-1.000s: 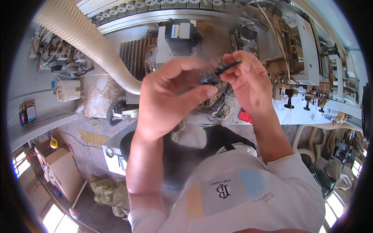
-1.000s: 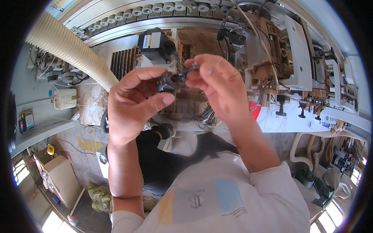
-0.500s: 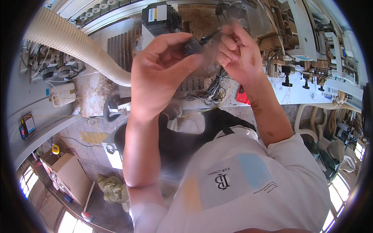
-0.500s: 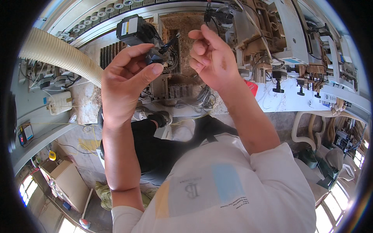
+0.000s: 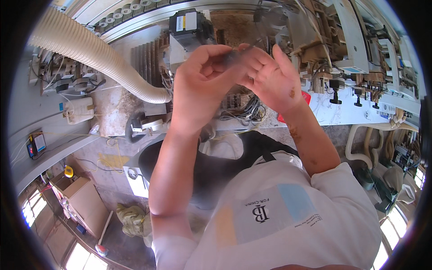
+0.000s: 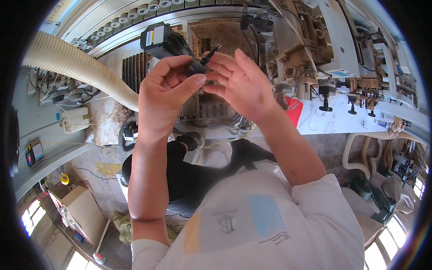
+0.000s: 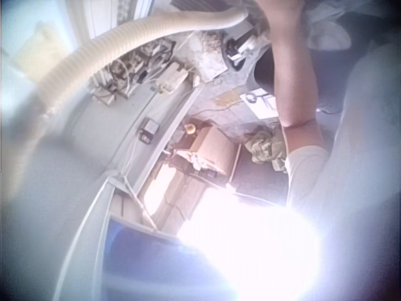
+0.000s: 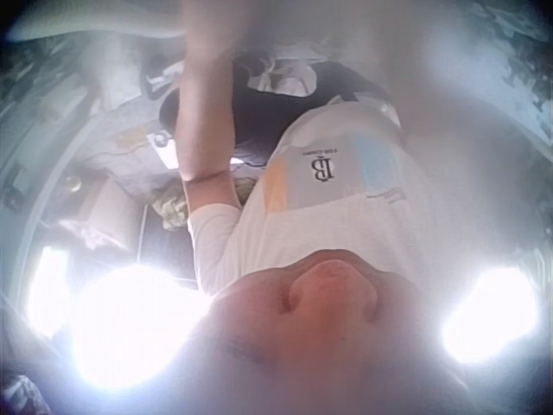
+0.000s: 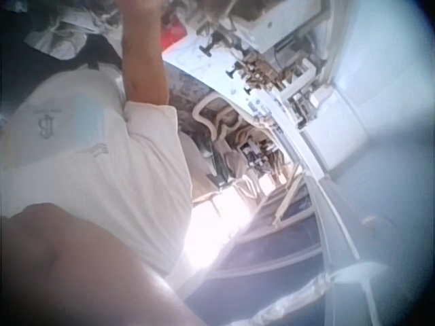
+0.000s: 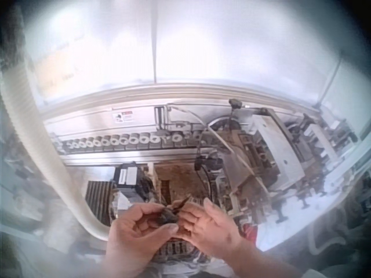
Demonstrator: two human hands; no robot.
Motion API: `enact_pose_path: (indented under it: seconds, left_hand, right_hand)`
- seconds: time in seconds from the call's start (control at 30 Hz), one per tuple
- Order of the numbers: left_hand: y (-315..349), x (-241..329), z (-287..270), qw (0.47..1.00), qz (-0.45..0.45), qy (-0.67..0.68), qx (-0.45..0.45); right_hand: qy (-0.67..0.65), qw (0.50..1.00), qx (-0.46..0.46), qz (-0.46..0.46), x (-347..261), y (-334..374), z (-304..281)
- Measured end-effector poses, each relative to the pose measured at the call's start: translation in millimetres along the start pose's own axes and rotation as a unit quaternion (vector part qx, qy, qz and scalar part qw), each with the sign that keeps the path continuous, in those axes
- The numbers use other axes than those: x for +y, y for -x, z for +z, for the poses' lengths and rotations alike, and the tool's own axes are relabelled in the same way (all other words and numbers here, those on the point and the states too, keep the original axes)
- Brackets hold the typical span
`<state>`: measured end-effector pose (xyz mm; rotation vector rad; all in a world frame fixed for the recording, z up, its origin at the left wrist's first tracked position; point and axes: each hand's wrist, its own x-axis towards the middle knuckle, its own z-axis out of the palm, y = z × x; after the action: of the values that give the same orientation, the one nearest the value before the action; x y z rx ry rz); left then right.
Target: The person handles a small black component, uses a wrench to adjust a motor assembly on a woodworking machine, and secures a white plastic cover back into place.
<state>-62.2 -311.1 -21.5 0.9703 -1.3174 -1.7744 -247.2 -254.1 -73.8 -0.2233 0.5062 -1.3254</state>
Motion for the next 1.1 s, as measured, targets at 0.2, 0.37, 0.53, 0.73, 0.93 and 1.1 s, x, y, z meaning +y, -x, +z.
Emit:
enact_pose_path:
  seconds: [0.2,0.37,0.53,0.73,0.93,1.1]
  left_hand:
    - [-3.6,-3.6,6.3,0.999,-0.002,0.019,-0.04]
    - [2.0,6.8,11.1,0.995,-0.03,0.06,-0.08]
    - [3.1,9.6,7.9,0.991,-0.068,0.071,-0.096]
    - [1.1,-3.3,-4.7,0.99,-0.101,0.019,-0.1]
    - [-1.2,-11.5,-7.6,0.985,-0.15,-0.01,-0.086]
    - [-0.7,-17.0,-8.8,0.974,-0.221,-0.005,-0.053]
  right_hand:
    - [0.134,0.987,-0.049,-0.078,8.3,6.9,-6.9]
    - [0.166,0.98,-0.037,-0.101,3.0,13.7,-8.6]
    - [0.201,0.976,-0.034,-0.083,1.8,20.8,-15.4]
    - [0.162,0.985,-0.039,-0.049,10.0,15.2,-27.2]
    - [0.144,0.986,-0.08,-0.041,23.9,5.0,-48.1]
    - [0.133,0.986,-0.072,-0.07,34.3,-2.4,-65.7]
